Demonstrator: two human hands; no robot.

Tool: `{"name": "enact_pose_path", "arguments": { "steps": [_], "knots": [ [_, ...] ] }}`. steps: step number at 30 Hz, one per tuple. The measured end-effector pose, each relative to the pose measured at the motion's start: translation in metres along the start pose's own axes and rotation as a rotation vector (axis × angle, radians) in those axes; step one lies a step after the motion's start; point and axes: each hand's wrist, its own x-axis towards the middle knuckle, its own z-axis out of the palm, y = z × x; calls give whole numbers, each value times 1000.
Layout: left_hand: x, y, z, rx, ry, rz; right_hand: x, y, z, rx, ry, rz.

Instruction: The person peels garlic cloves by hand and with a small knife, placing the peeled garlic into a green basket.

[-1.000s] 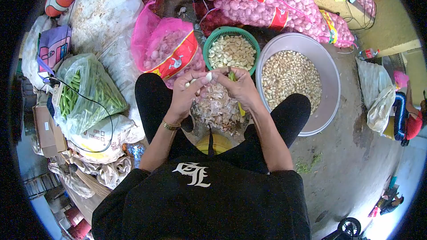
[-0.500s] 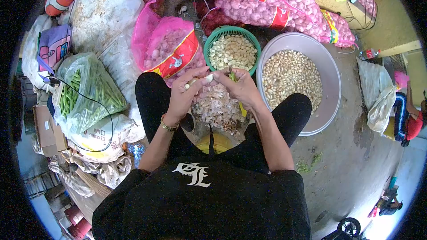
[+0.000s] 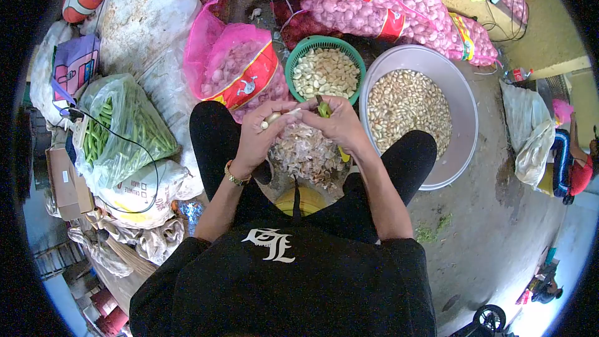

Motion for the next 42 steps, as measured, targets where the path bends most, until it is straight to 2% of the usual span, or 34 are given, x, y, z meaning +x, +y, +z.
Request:
{"name": "enact_pose_path", "arguments": {
  "steps": [1, 3, 7, 9, 10, 12, 13, 15, 19, 21, 22, 24, 27, 31, 33, 37, 39, 42],
  "knots": [
    [1, 0, 0, 0, 0, 0, 0, -1, -2, 0, 0, -1],
    [2, -1, 1, -192, 20, -41, 0, -3, -8, 48, 12, 155],
    [4, -6, 2, -255, 35, -7, -2, -8, -4, 15, 8, 110],
    [5, -10, 1, -245, 45, 23, -3, -7, 0, -22, 0, -22],
    [6, -9, 0, -245, 46, 23, -2, -5, 1, -22, -1, -22],
    [8, -8, 0, -237, 56, -31, 1, 7, 3, -86, 32, -218],
    [9, -7, 0, -237, 56, -31, 3, 11, 4, -86, 32, -218],
    [12, -6, 2, -186, 72, -9, 6, 17, 6, -206, 116, -343],
    [14, -5, 4, -180, 86, -30, 9, 18, 8, -347, 174, -463],
    [14, -1, 1, -237, 31, -149, 7, 14, 15, -275, 231, -513],
    [15, -2, -1, -237, 32, -149, 9, 16, 14, -275, 230, -513],
    [16, -4, -3, -270, -18, -167, 15, 26, 10, -302, 153, -655],
    [16, -4, 0, -216, 9, -78, 16, 32, 8, -357, 195, -712],
    [13, 6, 1, -29, 58, 30, 13, 34, 12, -392, 227, -731],
    [15, 8, -4, 284, 29, 193, 9, 33, 11, -436, 216, -652],
    [13, 8, -4, 342, 74, 231, 9, 32, 10, -409, 190, -651],
    [12, 6, -5, 262, 58, 168, 9, 35, 8, -329, 151, -540],
    [12, 4, -5, 253, 73, 168, 8, 34, 9, -262, 130, -509]
  ]
}}
